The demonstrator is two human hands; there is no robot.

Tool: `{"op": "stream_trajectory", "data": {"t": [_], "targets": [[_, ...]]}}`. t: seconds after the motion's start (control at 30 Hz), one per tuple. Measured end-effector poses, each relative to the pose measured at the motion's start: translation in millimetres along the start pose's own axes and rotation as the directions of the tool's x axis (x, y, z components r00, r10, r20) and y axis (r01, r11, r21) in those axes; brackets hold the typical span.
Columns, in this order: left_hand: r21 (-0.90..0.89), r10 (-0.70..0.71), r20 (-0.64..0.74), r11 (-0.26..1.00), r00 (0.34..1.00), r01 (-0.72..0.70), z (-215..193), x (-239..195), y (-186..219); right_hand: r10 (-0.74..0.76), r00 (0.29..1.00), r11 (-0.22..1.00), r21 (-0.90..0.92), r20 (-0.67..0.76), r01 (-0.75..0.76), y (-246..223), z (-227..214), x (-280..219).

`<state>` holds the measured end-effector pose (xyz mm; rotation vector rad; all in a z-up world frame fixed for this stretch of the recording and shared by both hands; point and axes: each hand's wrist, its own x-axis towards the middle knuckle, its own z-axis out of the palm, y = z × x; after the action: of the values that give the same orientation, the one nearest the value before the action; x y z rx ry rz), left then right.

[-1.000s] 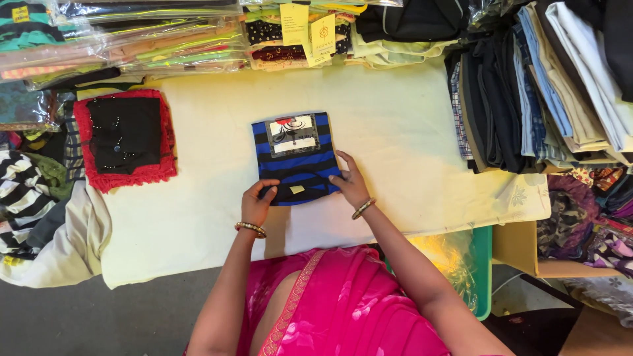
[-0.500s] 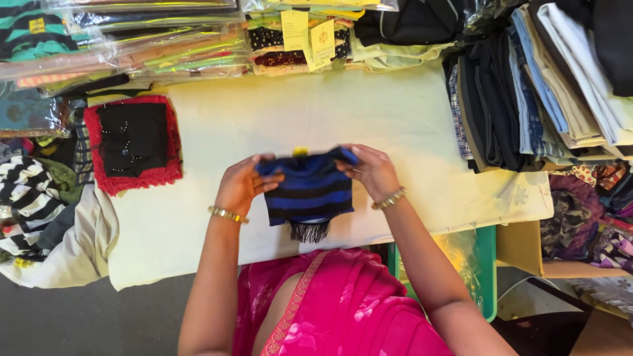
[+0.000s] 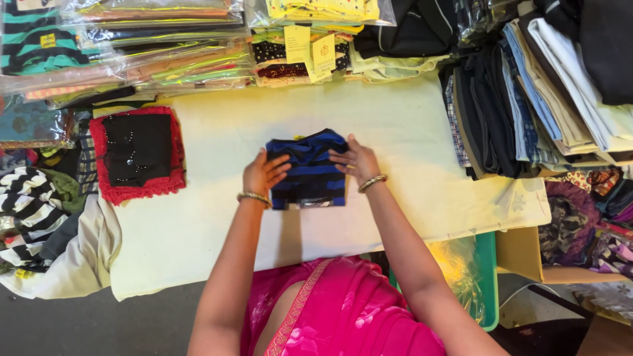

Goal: The person folds a blue and black striped cloth, places it into a clear plastic bag, and sets it aside. They then fold a black and white striped cloth and a blue floral cloth, placing each into a plastic bag.

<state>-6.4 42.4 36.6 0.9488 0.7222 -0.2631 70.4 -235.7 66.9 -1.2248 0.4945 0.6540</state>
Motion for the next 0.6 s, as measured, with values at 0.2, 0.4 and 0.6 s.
{"op": "stream_trajectory", "data": {"t": [0.2, 0.4, 0.6], "targets": [[-0.214, 0.099, 0.226, 0.975, 0.969, -0.05, 59, -77, -55, -0.536, 0.844, 0.594, -0.721, -0.025, 0.356, -102, 33, -33], [-0.524, 0.174, 0.328, 0.852, 0.929, 0.025, 88, -92, -100, -0.349, 0.831, -0.384, -0.875, 0.433, 0.295, -92, 198, -66], [-0.339, -0.086, 0.379, 0.913, 0.921, 0.225, 12, -72, -170, 0.04, 0.673, -0.34, -0.624, 0.738, 0.704, 85, 219, -81]]}}
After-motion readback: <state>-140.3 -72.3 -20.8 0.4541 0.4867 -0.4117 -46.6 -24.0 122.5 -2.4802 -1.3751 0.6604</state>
